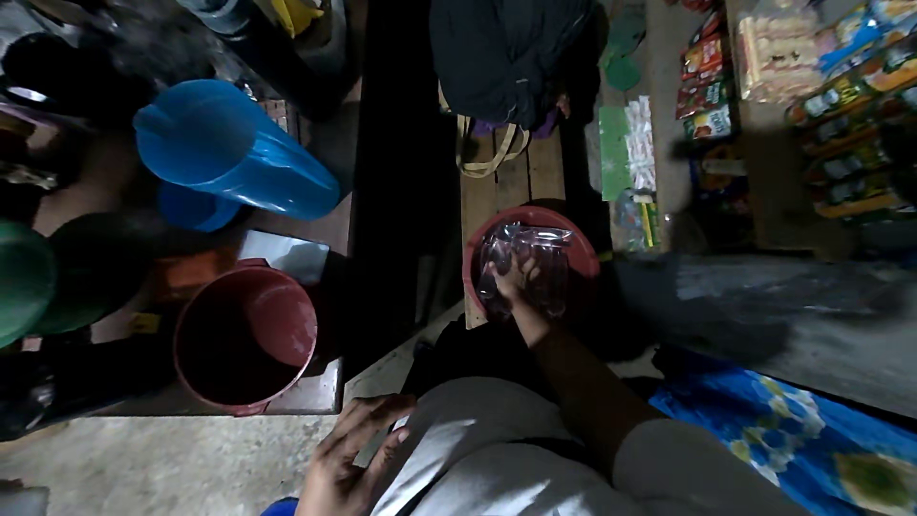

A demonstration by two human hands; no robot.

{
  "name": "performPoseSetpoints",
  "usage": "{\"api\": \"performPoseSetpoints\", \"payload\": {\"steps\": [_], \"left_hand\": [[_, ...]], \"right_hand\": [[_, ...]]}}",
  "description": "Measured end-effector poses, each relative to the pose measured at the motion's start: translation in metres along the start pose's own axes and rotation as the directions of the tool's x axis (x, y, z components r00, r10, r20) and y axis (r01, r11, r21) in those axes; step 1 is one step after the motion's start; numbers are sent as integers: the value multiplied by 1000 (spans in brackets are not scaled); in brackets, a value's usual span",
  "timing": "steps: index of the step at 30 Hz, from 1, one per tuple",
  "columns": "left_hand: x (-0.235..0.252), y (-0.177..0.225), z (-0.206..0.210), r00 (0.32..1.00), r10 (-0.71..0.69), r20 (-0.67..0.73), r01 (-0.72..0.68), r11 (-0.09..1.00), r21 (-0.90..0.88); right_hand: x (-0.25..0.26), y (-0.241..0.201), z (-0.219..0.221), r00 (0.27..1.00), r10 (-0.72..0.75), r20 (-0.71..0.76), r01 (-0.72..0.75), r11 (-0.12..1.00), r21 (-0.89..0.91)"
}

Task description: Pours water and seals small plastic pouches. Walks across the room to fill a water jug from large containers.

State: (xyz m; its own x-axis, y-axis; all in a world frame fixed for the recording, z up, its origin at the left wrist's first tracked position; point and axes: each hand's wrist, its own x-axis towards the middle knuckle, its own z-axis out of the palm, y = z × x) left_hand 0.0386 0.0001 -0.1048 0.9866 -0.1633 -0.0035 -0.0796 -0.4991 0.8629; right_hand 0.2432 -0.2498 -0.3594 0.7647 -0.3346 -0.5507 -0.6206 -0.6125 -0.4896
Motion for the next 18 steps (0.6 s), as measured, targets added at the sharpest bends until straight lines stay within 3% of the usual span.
{"api": "performPoseSetpoints", "payload": {"steps": [4, 8, 10, 14, 18], "left_hand": [[-7, 4, 1, 999, -45, 14, 44, 999, 26], [-14, 6, 3, 997, -75, 16, 74, 996, 52], [-15, 6, 4, 997, -82, 15, 81, 995, 53], [-18, 2, 5, 996, -85, -6, 85, 995, 49], [-19, -2, 8, 996, -81, -23, 82, 996, 43]], "right_hand": [[14, -6, 29, 995, 103, 11, -104, 993, 56], [1, -6, 19, 987, 88, 131, -78, 993, -85], [-7, 3, 0, 983, 23, 184, 11, 984, -180], [-12, 42, 1, 973, -196, 122, 221, 941, -257], [-7, 51, 17, 957, -212, 199, 280, 857, -432]]}}
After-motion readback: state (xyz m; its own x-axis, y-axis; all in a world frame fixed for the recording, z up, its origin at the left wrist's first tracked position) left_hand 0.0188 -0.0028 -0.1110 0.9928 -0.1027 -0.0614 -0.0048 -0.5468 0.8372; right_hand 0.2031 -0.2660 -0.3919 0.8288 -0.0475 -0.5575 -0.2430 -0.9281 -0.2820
